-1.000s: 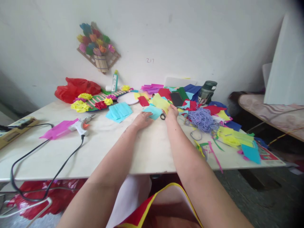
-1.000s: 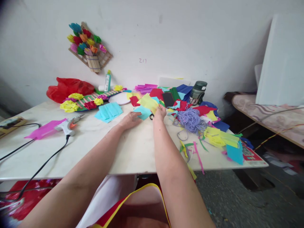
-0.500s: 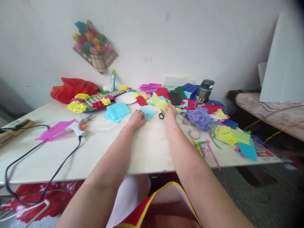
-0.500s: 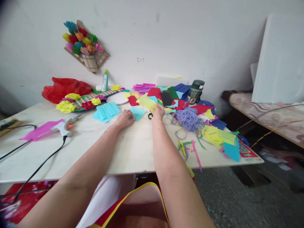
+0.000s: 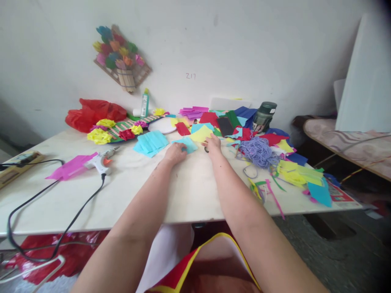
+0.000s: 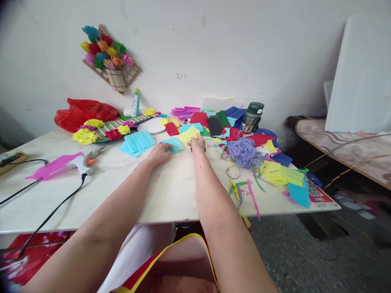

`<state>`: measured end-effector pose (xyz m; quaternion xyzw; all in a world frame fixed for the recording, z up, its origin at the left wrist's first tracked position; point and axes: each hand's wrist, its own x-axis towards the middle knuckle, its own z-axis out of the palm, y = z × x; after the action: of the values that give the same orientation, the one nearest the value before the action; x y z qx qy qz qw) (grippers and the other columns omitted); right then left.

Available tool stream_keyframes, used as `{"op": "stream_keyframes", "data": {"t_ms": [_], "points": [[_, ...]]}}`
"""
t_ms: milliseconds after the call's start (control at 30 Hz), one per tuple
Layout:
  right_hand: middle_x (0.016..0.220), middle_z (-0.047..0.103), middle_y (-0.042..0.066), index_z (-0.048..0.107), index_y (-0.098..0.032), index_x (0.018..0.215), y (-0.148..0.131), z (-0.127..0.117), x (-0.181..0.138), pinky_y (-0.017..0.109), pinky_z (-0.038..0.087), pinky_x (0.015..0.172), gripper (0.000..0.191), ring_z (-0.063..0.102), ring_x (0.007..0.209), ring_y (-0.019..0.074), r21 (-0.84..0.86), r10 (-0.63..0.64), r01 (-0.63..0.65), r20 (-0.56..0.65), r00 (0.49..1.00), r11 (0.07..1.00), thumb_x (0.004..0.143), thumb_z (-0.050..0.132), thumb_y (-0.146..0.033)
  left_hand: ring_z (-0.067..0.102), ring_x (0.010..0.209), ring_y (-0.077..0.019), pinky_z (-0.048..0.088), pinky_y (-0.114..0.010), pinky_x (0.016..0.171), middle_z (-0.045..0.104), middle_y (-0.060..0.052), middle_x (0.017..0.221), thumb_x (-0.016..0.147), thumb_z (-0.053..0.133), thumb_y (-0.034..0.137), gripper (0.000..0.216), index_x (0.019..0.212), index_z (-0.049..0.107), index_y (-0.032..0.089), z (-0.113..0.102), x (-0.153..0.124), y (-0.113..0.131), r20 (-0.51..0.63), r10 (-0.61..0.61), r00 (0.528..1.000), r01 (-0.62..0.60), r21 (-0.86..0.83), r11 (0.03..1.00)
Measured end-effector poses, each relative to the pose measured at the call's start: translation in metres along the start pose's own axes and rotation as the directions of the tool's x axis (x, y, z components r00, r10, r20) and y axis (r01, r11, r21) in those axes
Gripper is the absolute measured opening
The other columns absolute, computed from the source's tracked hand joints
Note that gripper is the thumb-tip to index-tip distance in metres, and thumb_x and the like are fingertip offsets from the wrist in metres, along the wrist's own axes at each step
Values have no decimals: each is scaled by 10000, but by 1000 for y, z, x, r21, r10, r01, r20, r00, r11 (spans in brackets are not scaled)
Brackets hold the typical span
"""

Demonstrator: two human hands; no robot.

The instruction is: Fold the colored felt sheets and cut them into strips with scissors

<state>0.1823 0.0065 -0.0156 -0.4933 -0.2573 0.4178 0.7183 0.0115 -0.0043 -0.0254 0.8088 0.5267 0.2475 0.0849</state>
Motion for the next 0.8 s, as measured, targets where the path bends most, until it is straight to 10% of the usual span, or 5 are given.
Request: {"op": "stream_keyframes", "data": {"t_ms": [333, 500, 800], "points": [[489, 566, -63, 405, -157, 1303, -3, -2, -8, 163, 345, 290, 486, 476, 296, 90, -326, 66, -28, 105, 992, 945, 820, 448, -121, 534, 1034, -273, 427, -361, 903, 648, -115, 982, 710, 535, 193, 212, 872, 671, 181, -2, -4, 5, -65, 31, 997, -25, 96, 995], [448, 576, -36, 573, -132, 989, -8, -2, -15, 156, 270, 277, 205, 415, 256, 68, -448, 38, 82, 254, 967, 890, 871, 474, -268, 577, 990, -251, 435, -324, 887, 669, -95, 965, 705, 527, 179, 203, 832, 685, 188, -2, -1, 1, -92, -30, 995, 34, 43, 998], [464, 605, 18, 604, -156, 675, -7, 9, -32, 209, 329, 333, 385, 424, 277, 84, -730, 131, 329, 495, 859, 599, 785, 555, -521, 611, 949, -246, 432, -314, 870, 690, -83, 955, 700, 526, 199, 202, 815, 693, 198, -4, -1, 3, -114, -84, 990, 77, -63, 995]]}}
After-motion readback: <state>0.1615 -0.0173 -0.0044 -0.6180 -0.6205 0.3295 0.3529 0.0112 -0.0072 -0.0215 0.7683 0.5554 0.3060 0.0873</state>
